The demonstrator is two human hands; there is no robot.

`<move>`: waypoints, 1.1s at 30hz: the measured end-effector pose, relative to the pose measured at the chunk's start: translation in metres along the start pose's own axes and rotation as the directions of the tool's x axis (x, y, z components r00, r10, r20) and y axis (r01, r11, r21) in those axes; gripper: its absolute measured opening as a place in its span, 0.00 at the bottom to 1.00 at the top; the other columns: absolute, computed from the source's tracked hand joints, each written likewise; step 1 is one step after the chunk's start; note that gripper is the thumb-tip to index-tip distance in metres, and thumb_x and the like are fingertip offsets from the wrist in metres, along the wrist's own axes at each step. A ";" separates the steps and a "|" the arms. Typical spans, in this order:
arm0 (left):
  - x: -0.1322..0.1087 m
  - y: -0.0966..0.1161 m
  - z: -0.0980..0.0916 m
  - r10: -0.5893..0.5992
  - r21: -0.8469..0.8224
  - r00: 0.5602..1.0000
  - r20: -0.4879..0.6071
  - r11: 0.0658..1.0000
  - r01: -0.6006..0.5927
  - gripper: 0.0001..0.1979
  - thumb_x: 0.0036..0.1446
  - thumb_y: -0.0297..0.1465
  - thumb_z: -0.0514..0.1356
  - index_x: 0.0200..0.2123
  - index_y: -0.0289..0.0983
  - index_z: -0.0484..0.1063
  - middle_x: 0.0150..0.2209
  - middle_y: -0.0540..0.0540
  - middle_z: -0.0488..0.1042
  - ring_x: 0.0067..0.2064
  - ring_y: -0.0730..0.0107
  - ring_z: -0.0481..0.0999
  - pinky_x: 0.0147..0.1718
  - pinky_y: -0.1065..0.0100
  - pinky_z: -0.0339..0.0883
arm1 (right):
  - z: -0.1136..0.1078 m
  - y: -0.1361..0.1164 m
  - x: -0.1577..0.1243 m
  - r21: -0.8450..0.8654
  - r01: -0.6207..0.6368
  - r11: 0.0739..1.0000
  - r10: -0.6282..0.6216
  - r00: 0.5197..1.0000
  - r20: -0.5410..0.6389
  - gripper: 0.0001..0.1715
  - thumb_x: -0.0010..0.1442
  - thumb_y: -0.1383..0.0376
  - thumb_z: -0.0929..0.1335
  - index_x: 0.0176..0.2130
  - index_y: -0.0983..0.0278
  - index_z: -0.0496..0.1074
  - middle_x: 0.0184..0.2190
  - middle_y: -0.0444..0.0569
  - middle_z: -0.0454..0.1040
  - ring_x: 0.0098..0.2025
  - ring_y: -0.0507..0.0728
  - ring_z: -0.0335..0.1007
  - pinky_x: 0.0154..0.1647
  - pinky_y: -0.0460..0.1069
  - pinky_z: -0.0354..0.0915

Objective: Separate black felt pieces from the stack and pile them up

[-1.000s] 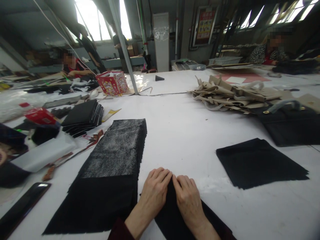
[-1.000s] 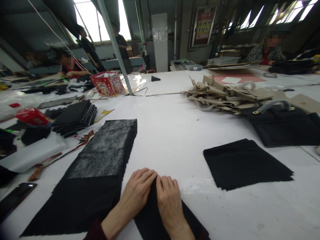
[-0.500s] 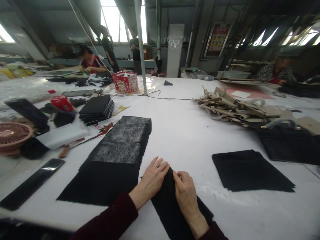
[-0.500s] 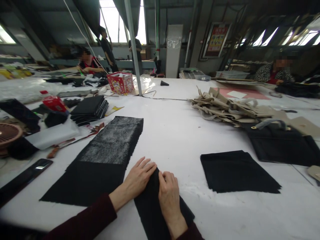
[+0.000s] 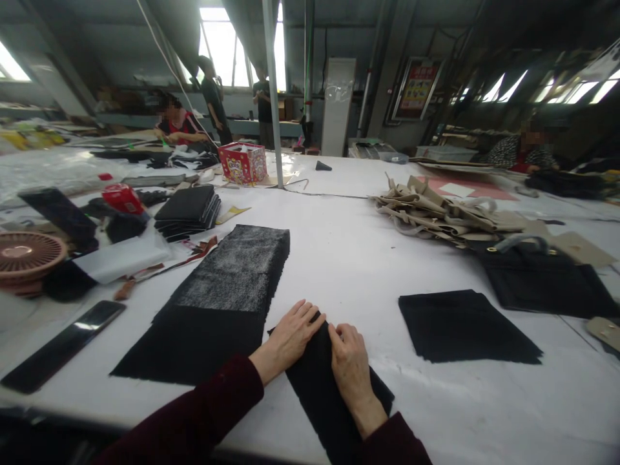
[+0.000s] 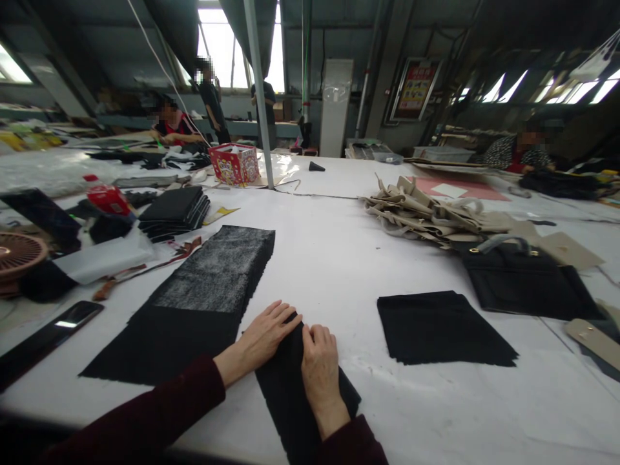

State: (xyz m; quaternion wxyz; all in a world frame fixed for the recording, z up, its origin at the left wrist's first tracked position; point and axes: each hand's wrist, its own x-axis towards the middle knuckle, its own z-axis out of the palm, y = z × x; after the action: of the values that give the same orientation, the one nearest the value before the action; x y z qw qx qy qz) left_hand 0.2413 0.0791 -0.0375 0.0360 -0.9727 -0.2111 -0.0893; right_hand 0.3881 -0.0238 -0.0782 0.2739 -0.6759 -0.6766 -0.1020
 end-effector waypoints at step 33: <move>0.002 0.010 -0.004 0.177 0.013 0.981 0.086 0.984 -0.178 0.28 0.59 0.21 0.53 0.63 0.38 0.59 0.57 0.43 0.65 0.60 0.60 0.62 0.64 0.57 0.48 | -0.028 0.008 -0.032 -0.047 -0.052 0.998 0.055 0.996 0.072 0.16 0.64 0.75 0.63 0.51 0.67 0.70 0.37 0.51 0.67 0.40 0.59 0.60 0.43 0.53 0.58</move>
State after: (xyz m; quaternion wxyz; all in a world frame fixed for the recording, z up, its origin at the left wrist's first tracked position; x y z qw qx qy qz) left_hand 0.2469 0.0706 -0.0333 0.0449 -0.9901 -0.1258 -0.0424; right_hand 0.4003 -0.0648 -0.0726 0.2362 -0.7031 -0.6654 -0.0848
